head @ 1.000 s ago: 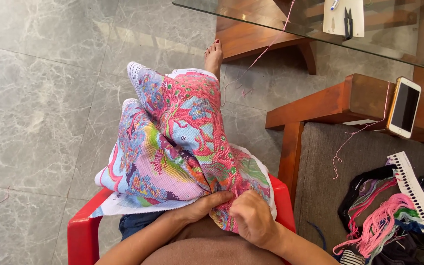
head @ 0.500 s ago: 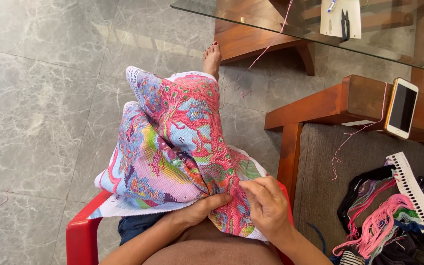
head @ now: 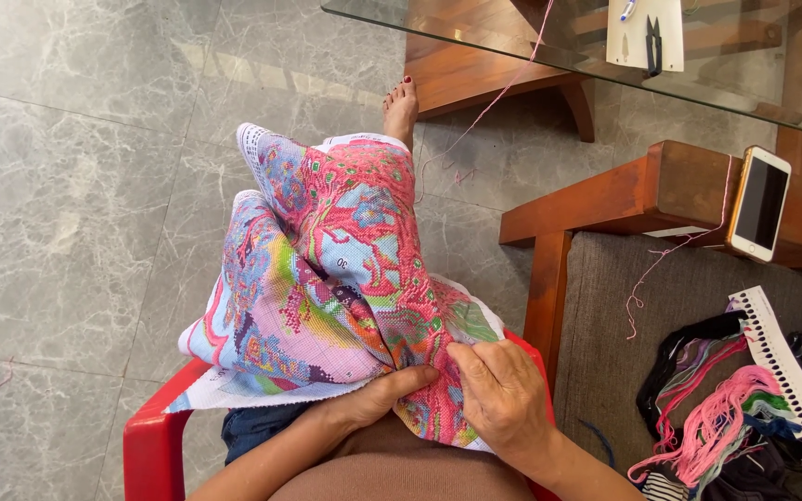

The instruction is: A person is performing cross-stitching on a patterned fabric using a needle and pink thread.

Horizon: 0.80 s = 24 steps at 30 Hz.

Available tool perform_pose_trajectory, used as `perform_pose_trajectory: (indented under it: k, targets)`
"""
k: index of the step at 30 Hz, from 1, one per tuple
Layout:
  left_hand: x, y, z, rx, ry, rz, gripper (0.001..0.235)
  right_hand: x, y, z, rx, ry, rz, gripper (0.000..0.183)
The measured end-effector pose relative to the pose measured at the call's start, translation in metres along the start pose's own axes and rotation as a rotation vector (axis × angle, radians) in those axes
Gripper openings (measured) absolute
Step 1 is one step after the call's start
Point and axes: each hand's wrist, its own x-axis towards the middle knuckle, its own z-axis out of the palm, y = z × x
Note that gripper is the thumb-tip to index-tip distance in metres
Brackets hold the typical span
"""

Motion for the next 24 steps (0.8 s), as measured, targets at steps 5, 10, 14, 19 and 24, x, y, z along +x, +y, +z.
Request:
perform_pose_trajectory:
  k: [5, 10, 14, 19, 24]
  targets:
    - [0.000, -0.002, 0.000, -0.001, 0.018, 0.003, 0.064, 0.005, -0.002, -0.002, -0.065, -0.009, -0.018, 0.017]
    - [-0.002, 0.002, 0.002, 0.073, 0.060, -0.021, 0.061, 0.013, -0.006, -0.005, -0.124, -0.033, -0.032, 0.018]
    - [0.006, -0.004, -0.007, 0.153, 0.045, -0.030, 0.056, 0.015, -0.007, -0.005, -0.168, -0.052, -0.030, 0.018]
    - [0.004, 0.000, 0.006, 0.166, 0.014, -0.049, 0.054, 0.011, -0.013, 0.003, -0.197, -0.054, 0.063, 0.014]
    - [0.016, -0.016, 0.010, -0.011, -0.078, 0.075, 0.047, 0.002, -0.010, 0.014, -0.143, -0.004, 0.147, 0.012]
